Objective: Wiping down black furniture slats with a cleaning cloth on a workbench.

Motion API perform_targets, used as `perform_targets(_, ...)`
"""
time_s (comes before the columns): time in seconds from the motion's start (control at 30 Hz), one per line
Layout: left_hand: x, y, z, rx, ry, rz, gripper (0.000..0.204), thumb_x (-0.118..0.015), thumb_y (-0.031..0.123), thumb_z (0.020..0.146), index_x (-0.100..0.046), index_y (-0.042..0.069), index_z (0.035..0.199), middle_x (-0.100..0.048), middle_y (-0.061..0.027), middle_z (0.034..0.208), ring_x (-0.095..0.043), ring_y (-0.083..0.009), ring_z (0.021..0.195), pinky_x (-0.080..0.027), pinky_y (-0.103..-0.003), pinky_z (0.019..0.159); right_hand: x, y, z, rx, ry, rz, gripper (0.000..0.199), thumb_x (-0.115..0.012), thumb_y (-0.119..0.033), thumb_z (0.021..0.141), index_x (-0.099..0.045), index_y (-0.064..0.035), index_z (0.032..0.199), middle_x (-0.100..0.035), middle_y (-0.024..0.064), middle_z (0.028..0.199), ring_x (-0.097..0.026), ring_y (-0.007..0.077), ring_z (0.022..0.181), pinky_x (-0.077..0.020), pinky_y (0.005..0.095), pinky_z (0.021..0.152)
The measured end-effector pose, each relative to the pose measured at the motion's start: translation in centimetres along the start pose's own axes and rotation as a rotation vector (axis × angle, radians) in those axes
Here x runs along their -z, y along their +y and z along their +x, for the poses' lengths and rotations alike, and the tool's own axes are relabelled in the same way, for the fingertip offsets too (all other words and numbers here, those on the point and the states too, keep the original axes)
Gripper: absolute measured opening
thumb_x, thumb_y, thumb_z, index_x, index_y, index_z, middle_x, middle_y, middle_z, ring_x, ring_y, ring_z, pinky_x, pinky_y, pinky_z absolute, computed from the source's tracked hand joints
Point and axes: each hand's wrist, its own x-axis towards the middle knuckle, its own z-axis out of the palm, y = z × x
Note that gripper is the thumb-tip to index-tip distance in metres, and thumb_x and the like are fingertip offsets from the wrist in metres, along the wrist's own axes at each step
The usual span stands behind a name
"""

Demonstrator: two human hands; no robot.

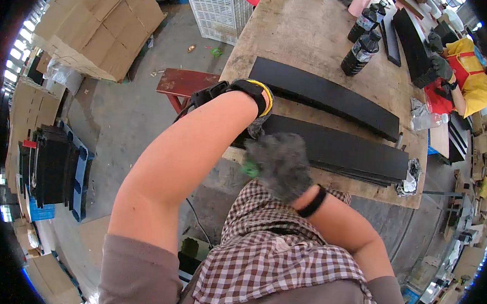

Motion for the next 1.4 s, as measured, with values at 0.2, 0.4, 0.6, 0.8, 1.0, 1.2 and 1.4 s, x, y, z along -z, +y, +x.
perform_targets(0.2, -0.8, -0.1, 2.7, -0.007, 0.013, 0.042, 0.036, -0.058, 0.021, 0.098, -0.074, 0.014, 0.129, -0.070, -0.0089, 0.136, -0.068, -0.0306, 0.123, -0.055, -0.046, 0.098, 1.9, 2.1, -3.6, -0.152, 0.096, -0.030, 0.042, -0.081, -0.028, 0.072, -0.073, -0.0182, 0.112, -0.072, 0.0063, 0.098, -0.068, 0.0281, 0.092, -0.0461, 0.0468, 0.086)
perform_targets(0.4, -3.5, -1.2, 5.8, -0.006, -0.079, 0.321, 0.037, -0.060, 0.019, 0.097, -0.073, 0.014, 0.131, -0.068, -0.0108, 0.139, -0.068, -0.0330, 0.123, -0.056, -0.047, 0.098, -0.5, 1.2, -2.4, -0.118, 0.100, -0.015, 0.049, -0.080, -0.033, 0.072, -0.071, -0.0206, 0.119, -0.071, 0.0025, 0.106, -0.067, 0.0290, 0.097, -0.0466, 0.0474, 0.089)
perform_targets(0.6, -4.3, -3.0, 6.0, -0.041, -0.106, 0.337, 0.067, -0.084, 0.051, 0.076, -0.074, 0.007, 0.125, -0.071, -0.0150, 0.131, -0.070, -0.0343, 0.118, -0.056, -0.045, 0.101, 3.9, 8.1, -15.4, -0.373, 0.462, -0.132, 0.035, -0.081, -0.022, 0.083, -0.074, -0.0146, 0.117, -0.073, 0.0073, 0.102, -0.068, 0.0273, 0.096, -0.0490, 0.0460, 0.087)
perform_targets(0.8, -1.7, -1.2, 4.2, -0.067, -0.089, 0.289, 0.075, -0.088, 0.060, 0.065, -0.078, 0.004, 0.113, -0.076, -0.0167, 0.117, -0.073, -0.0356, 0.108, -0.058, -0.044, 0.095, 5.5, 9.6, -19.9, -0.678, 0.565, -0.118, 0.029, -0.079, -0.013, 0.085, -0.077, -0.0122, 0.115, -0.075, 0.0078, 0.115, -0.067, 0.0281, 0.102, -0.0498, 0.0434, 0.093)
perform_targets(1.0, -1.4, -1.1, 4.2, -0.057, -0.150, 0.339, 0.076, -0.090, 0.061, 0.062, -0.078, 0.003, 0.109, -0.076, -0.0171, 0.114, -0.074, -0.0342, 0.104, -0.059, -0.041, 0.093, 3.9, 5.4, -12.6, -0.401, 0.336, -0.027, 0.047, -0.080, -0.017, 0.075, -0.075, -0.0169, 0.121, -0.073, 0.0034, 0.102, -0.067, 0.0279, 0.096, -0.0491, 0.0460, 0.090)
perform_targets(1.2, -2.3, -2.3, 4.2, -0.053, -0.140, 0.335, 0.076, -0.090, 0.060, 0.062, -0.078, 0.003, 0.110, -0.075, -0.0185, 0.116, -0.074, -0.0341, 0.105, -0.058, -0.041, 0.094, 2.7, 5.9, -12.6, -0.360, 0.315, -0.023, 0.056, -0.081, -0.023, 0.071, -0.072, -0.0188, 0.126, -0.072, 0.0040, 0.106, -0.065, 0.0289, 0.102, -0.0458, 0.0468, 0.094)
perform_targets(1.4, -2.8, -2.5, 5.1, -0.087, -0.168, 0.360, 0.078, -0.090, 0.061, 0.063, -0.077, 0.003, 0.114, -0.075, -0.0186, 0.119, -0.073, -0.0339, 0.108, -0.057, -0.042, 0.096, 1.5, 4.8, -9.2, -0.300, 0.310, -0.019, 0.051, -0.082, -0.022, 0.072, -0.072, -0.0169, 0.121, -0.071, 0.0029, 0.101, -0.065, 0.0291, 0.099, -0.0450, 0.0486, 0.095)
